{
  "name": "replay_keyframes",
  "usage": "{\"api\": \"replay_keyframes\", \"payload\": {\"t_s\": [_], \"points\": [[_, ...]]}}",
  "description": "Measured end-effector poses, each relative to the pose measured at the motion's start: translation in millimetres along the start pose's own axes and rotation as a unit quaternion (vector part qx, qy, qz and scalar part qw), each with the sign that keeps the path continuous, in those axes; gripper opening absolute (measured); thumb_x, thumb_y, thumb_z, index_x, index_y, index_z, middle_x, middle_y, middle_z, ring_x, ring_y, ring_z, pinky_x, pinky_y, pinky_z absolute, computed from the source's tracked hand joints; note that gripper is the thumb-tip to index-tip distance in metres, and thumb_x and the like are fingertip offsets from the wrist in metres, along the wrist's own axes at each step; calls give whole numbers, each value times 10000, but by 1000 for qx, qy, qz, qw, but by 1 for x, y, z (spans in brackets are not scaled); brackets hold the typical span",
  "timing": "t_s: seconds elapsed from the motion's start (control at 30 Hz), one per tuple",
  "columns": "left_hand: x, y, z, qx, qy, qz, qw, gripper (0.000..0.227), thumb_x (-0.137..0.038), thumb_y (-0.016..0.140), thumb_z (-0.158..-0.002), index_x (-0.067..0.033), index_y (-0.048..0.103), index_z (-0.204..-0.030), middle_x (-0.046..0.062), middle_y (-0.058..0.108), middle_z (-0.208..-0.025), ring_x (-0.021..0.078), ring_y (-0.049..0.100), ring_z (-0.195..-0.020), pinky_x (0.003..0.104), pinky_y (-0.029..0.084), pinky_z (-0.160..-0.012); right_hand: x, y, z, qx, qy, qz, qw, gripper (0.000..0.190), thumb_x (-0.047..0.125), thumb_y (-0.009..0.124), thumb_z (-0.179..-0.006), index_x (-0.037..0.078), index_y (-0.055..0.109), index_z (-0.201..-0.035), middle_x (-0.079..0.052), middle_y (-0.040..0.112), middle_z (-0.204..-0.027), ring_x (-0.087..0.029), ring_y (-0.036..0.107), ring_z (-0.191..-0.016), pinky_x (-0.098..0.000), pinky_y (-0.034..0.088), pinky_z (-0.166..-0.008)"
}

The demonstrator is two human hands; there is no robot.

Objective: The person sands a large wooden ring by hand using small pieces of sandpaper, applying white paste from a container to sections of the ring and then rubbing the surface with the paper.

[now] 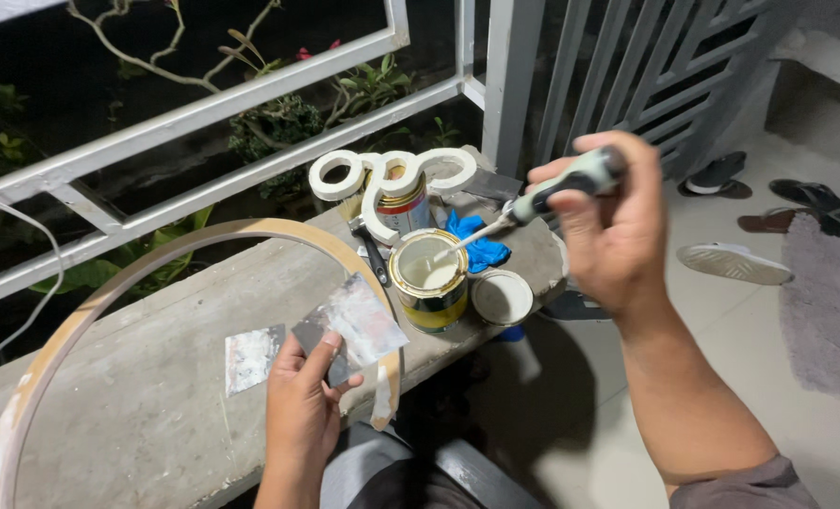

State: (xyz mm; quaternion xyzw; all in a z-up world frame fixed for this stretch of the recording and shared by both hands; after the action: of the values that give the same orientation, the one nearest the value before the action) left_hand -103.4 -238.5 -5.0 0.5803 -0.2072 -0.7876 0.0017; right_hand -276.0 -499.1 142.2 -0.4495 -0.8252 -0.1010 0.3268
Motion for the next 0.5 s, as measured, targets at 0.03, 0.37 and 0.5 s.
{"api": "replay_keyframes", "payload": {"t_s": [0.03,0.37,0.5], "points": [[-1,1,0,-1,3,1,1000,135,-92,709,-922,-92,662,-1049,16,613,-970,101,577,-783,323,598,-540,-3,7,0,0,-3,-2,1000,426,314,564,-1039,27,384,-1298,-216,687,-1085,-278,711,-937,-346,584,-878],[-1,5,0,1,-29,-17,999,97,-117,713,-926,-122,622,-958,0,597,-946,83,551,-848,325,592,-548,-43,66,3,193,-1,73,978,423,148,616,-1006,17,429,-1363,-171,725,-1167,-273,734,-1060,-348,598,-912],[-1,4,-6,0,-27,-6,1000,128,-94,699,-927,-90,658,-1048,17,626,-957,118,584,-790,340,608,-543,-25,38,-13,117,78,68,988,371,160,598,-1019,42,454,-1340,-145,719,-1176,-269,719,-1071,-395,619,-916]]}}
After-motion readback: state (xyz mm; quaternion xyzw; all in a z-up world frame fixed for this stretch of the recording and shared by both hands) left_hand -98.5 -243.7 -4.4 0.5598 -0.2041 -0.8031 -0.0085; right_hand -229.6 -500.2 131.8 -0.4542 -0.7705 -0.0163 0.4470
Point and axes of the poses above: each hand's wrist, its own z-axis away from the middle knuckle, its own y-axis out of the palm, x = y × z, the point moved 4 cm from there along -z, towards the middle knuckle
